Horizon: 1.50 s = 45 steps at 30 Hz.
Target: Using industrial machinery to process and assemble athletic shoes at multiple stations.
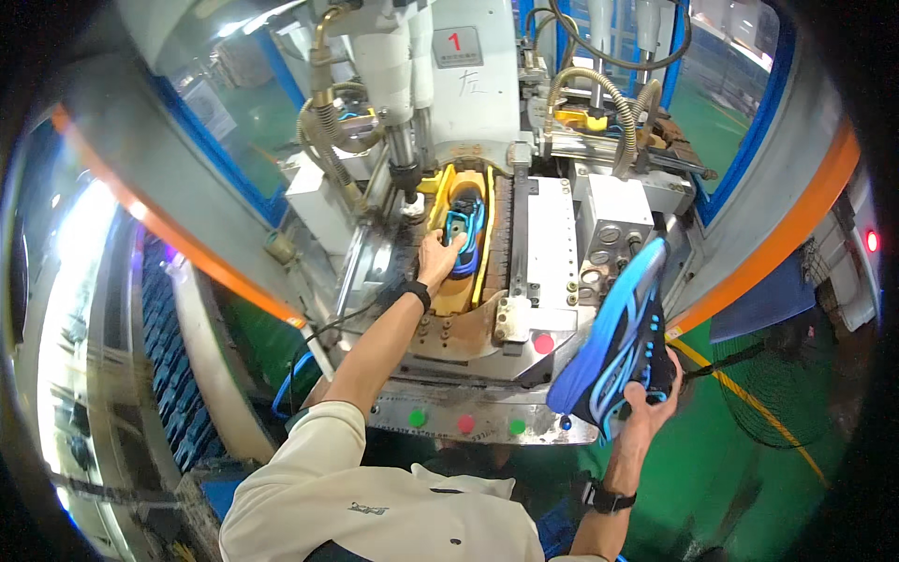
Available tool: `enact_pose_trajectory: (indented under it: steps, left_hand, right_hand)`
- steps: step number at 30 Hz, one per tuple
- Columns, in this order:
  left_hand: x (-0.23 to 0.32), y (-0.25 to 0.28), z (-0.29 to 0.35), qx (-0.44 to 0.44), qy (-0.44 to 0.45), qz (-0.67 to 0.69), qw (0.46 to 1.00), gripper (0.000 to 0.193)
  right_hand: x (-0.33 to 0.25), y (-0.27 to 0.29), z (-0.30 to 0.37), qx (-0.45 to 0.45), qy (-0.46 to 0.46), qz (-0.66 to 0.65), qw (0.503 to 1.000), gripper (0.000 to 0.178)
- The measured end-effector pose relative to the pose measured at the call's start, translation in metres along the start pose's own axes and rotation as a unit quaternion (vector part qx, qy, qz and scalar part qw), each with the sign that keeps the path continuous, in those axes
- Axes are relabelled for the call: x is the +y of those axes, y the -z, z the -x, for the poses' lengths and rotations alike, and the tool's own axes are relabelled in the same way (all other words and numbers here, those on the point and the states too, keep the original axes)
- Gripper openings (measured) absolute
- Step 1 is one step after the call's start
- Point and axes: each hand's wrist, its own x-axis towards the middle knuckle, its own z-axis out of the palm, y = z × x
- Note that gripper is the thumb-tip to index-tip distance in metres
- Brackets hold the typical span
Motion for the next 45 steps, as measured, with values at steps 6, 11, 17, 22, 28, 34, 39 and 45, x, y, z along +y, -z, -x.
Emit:
enact_pose_trajectory:
  steps: [6,11,17,22,28,34,39,45]
  left_hand:
    - [0.012,-0.031,-0.020,-0.041,0.030,-0.082,0.995,0.043]
    - [-0.042,0.022,-0.030,-0.050,0.196,0.267,0.942,0.012]
    - [0.026,0.160,0.078,-0.162,0.352,0.442,0.809,0.016]
    - [0.039,0.293,0.159,-0.187,0.253,0.185,0.931,0.026]
    - [0.041,0.378,0.231,-0.007,0.273,0.271,0.923,0.022]
    - [0.022,0.377,0.311,0.269,0.326,0.202,0.883,0.022]
    - [0.014,0.363,0.345,0.273,0.397,0.337,0.809,0.027]
    - [-0.025,0.349,0.410,0.065,0.147,-0.101,0.982,0.055]
  right_hand:
    - [-0.002,0.001,-0.027,0.057,0.042,0.163,0.984,0.068]
    - [-0.004,-0.090,-0.134,-0.035,0.074,0.227,0.971,0.051]
    - [0.003,-0.261,-0.184,-0.168,0.018,0.519,0.838,0.069]
    - [0.098,-0.363,-0.175,-0.326,-0.049,0.525,0.785,0.059]
    - [0.215,-0.397,-0.118,-0.238,0.090,0.556,0.792,0.056]
    - [0.194,-0.384,-0.086,-0.234,0.114,0.516,0.816,0.068]
    - [0.119,-0.301,0.080,-0.354,0.261,0.224,0.869,0.038]
    - [0.210,-0.215,0.218,-0.613,0.180,0.208,0.741,0.026]
